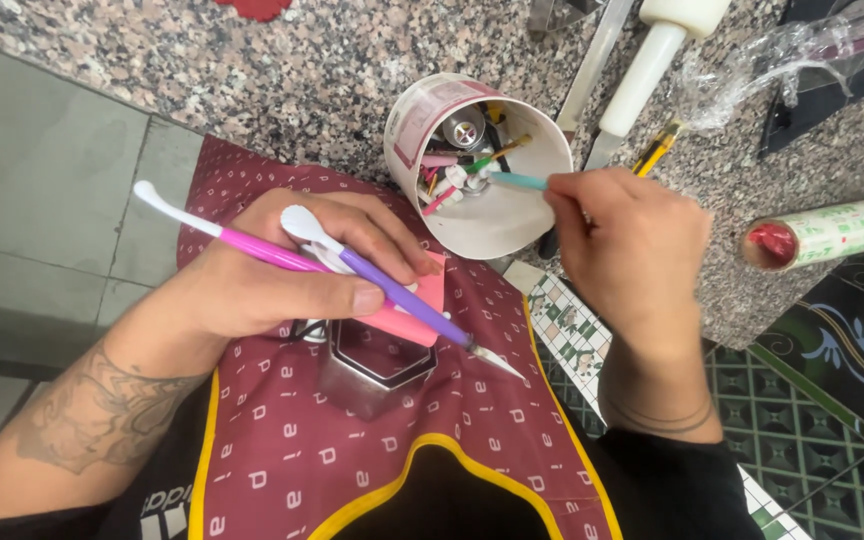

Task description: Gathering and organizing various cake decorating tools and cutters from a workspace into a container.

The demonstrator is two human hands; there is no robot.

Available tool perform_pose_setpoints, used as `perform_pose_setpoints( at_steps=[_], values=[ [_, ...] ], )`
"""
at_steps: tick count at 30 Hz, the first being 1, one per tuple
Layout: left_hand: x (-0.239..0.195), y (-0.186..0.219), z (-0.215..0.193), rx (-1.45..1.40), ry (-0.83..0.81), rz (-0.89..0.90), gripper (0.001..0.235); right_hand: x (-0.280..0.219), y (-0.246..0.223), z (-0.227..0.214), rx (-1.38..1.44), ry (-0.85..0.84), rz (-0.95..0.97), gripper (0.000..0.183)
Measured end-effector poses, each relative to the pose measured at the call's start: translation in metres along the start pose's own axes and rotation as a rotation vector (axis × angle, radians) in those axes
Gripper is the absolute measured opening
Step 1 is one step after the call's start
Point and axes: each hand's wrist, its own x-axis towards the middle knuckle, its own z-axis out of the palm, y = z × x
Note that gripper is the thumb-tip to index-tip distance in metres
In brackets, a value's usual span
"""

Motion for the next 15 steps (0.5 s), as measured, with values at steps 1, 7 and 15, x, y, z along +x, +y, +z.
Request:
perform_pose_setpoints(
  at_steps=[1,7,15],
  values=[
    [-0.001,0.0,0.001,-0.002,0.004,-0.003,0.024,0.002,-0.002,0.004,0.007,-0.026,-0.002,0.007],
    [-0.002,-0.001,0.001,-0.001,-0.001,-0.009,0.024,0.008,-0.002,0.021,0.086,-0.069,-0.048,0.004],
    [-0.003,0.0,0.003,-0.012,0.011,-0.039,0.026,0.006,0.009,0.018,0.193,-0.061,-0.043,0.005]
  ],
)
